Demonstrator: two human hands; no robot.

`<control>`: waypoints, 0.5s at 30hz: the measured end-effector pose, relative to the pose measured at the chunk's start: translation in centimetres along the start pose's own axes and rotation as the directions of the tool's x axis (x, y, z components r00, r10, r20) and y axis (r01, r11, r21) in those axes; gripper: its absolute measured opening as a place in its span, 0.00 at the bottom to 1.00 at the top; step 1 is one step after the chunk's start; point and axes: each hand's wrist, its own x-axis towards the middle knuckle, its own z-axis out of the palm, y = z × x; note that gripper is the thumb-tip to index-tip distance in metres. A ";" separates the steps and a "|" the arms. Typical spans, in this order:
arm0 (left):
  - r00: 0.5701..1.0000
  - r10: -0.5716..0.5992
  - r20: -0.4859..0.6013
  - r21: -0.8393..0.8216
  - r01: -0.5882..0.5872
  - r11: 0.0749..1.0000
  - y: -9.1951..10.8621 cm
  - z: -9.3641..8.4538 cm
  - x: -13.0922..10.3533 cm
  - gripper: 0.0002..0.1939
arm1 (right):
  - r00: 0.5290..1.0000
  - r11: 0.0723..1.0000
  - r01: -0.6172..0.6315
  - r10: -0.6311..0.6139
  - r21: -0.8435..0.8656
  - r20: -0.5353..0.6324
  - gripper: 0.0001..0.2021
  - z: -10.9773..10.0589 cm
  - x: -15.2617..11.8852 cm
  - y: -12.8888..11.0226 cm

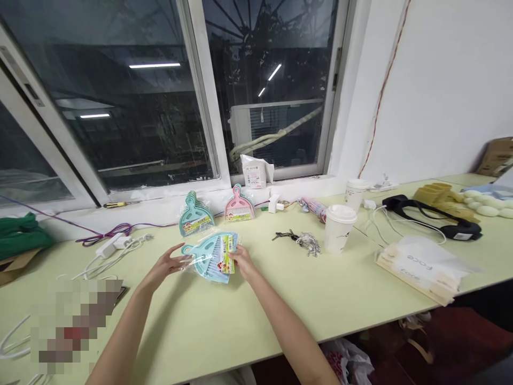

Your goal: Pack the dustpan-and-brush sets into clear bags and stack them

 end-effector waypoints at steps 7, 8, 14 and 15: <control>0.990 0.042 -0.134 0.344 0.007 0.939 0.7 0.3 2.7 0.22 | 0.987 0.993 -0.087 0.096 -0.074 0.128 0.19 -0.2 -0.2 0.4; 0.996 0.014 -0.083 0.337 0.015 0.941 0.2 0.9 3.1 0.18 | 0.985 0.992 -0.090 0.101 -0.083 0.141 0.19 -0.2 -0.2 0.4; 0.977 -0.121 -0.177 0.198 0.155 0.968 -1.0 -1.0 4.3 0.10 | 0.988 0.991 -0.082 0.095 -0.105 0.120 0.19 -1.1 0.0 -0.3; 0.962 -0.137 -0.236 0.200 0.186 0.962 -0.6 -2.6 4.2 0.09 | 0.994 0.994 -0.071 0.078 -0.084 0.082 0.18 -1.4 0.3 -0.4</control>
